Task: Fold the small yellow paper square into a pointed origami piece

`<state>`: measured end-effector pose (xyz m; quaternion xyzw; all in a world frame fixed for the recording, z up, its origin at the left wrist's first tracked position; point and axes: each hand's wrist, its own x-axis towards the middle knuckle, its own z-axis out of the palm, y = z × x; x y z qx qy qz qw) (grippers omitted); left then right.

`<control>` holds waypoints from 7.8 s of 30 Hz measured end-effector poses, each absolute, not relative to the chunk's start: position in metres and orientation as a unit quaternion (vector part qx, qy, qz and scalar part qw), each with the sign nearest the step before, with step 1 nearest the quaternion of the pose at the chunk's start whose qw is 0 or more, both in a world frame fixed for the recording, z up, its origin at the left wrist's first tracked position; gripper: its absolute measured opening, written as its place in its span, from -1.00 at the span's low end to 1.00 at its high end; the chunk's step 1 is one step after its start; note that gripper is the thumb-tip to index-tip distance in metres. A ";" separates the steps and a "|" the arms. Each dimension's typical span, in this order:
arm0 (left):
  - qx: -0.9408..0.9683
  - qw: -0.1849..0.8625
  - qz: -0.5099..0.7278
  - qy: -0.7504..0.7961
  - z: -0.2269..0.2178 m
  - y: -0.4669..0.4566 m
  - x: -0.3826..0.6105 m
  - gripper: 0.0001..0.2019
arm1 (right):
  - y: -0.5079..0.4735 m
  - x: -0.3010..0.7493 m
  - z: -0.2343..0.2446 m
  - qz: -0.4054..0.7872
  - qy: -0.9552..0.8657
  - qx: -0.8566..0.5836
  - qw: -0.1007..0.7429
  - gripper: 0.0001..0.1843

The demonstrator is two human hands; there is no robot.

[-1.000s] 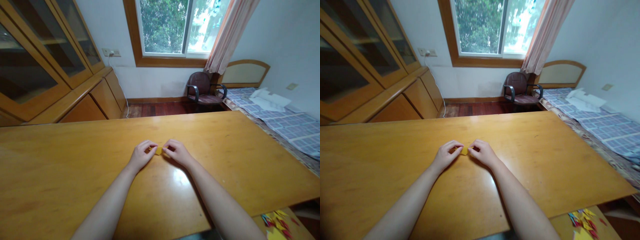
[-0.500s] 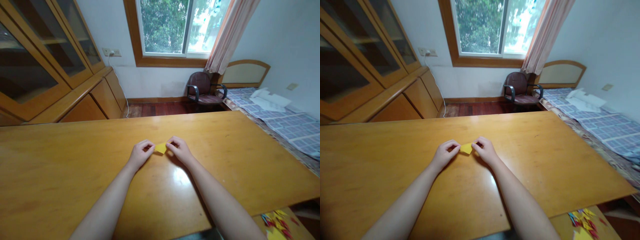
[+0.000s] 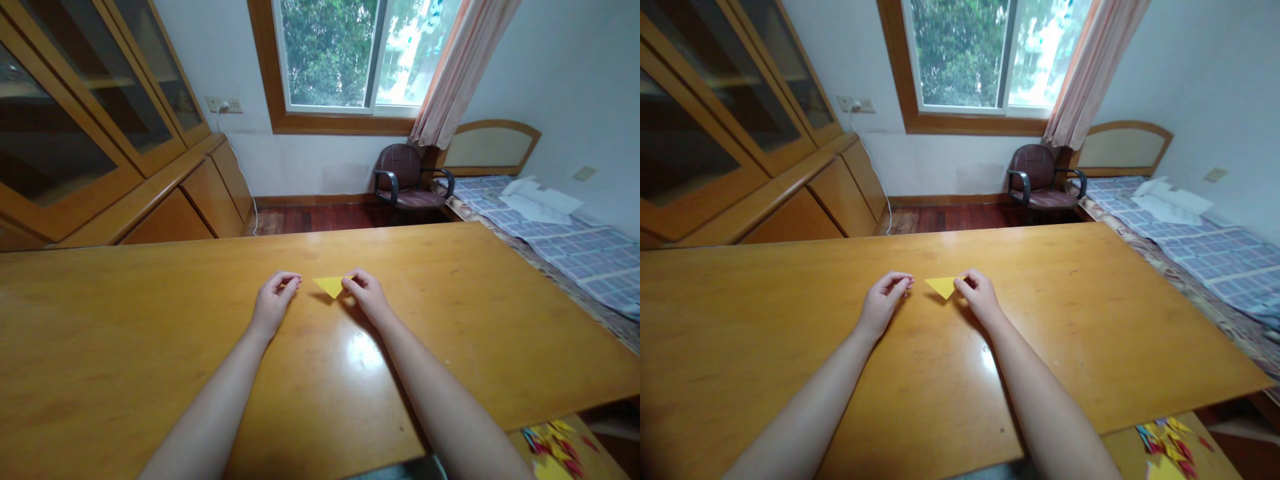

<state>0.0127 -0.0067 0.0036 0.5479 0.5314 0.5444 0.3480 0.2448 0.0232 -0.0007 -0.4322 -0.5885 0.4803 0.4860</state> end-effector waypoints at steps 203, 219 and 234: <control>0.584 0.444 0.458 0.502 0.006 -0.016 0.017 -0.72 | 0.012 0.233 0.005 0.414 -0.699 -0.342 0.472 -0.86; 0.633 0.398 0.483 0.456 0.005 -0.014 0.017 -0.89 | 0.011 0.231 0.005 0.457 -0.678 -0.330 0.472 -0.88; 0.701 0.297 0.398 0.512 0.008 -0.018 0.023 -0.81 | 0.014 0.227 0.001 0.455 -0.680 -0.335 0.468 -0.81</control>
